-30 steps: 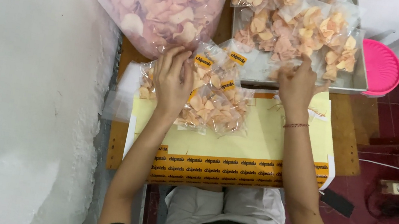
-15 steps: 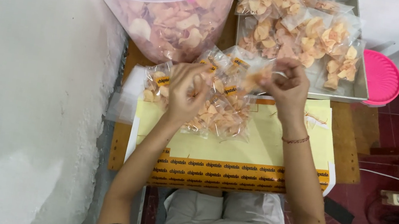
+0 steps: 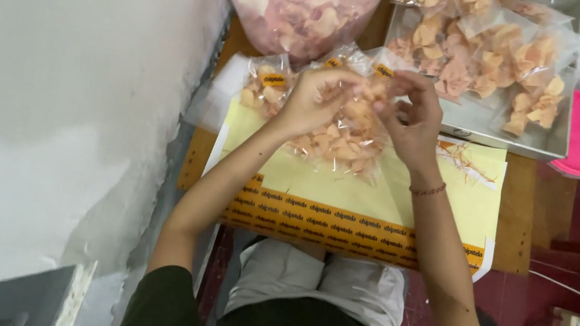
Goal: The person packs dried chips into small clear plastic bags and seals them. They then apply a yellow label to each bag and arrange the finished packages on a tray.
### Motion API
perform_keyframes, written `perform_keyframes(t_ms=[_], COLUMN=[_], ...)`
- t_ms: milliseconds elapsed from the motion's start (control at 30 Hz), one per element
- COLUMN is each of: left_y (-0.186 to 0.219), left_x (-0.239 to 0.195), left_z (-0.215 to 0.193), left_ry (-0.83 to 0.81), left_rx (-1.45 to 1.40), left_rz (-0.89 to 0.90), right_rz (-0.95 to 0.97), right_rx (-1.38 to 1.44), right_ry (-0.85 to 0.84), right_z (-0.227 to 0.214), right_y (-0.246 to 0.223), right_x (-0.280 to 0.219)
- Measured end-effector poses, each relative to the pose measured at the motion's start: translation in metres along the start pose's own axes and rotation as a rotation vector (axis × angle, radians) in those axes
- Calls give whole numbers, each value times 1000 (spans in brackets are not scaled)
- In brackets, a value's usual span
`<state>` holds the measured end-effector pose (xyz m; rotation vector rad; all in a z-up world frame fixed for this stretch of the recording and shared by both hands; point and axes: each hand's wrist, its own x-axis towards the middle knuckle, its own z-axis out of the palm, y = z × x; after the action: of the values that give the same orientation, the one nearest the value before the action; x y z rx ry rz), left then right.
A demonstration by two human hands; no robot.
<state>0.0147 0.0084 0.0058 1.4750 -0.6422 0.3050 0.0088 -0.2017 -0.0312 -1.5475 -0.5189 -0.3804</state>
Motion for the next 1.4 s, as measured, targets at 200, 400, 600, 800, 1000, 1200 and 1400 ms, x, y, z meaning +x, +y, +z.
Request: perform_keyframes(t_ms=[200, 400, 600, 800, 1000, 1200, 1400], left_y=[29, 37, -44, -60, -78, -109, -87], left_x=[-42, -137, -184, -187, -187, -187, -179], left_z=[-42, -100, -137, -139, -140, -149, -134], left_ry=[257, 362, 796, 797, 745, 721, 774], left_rx=[75, 101, -590, -607, -430, -360, -371], left_rz=[-79, -174, -318, -282, -297, -226, -205], right_rz=[-258, -264, -45, -255, -179, -174, -256], right_rx=[-214, -338, -178, -486, -602, -669, -610], right_ry=[281, 153, -709, -944, -687, -613, -572], right_z=[14, 27, 111, 157, 172, 187, 188], right_y=[-41, -43, -86, -79, -15, -36, -25], right_x=[6, -1, -40, -71, -96, -88, -96])
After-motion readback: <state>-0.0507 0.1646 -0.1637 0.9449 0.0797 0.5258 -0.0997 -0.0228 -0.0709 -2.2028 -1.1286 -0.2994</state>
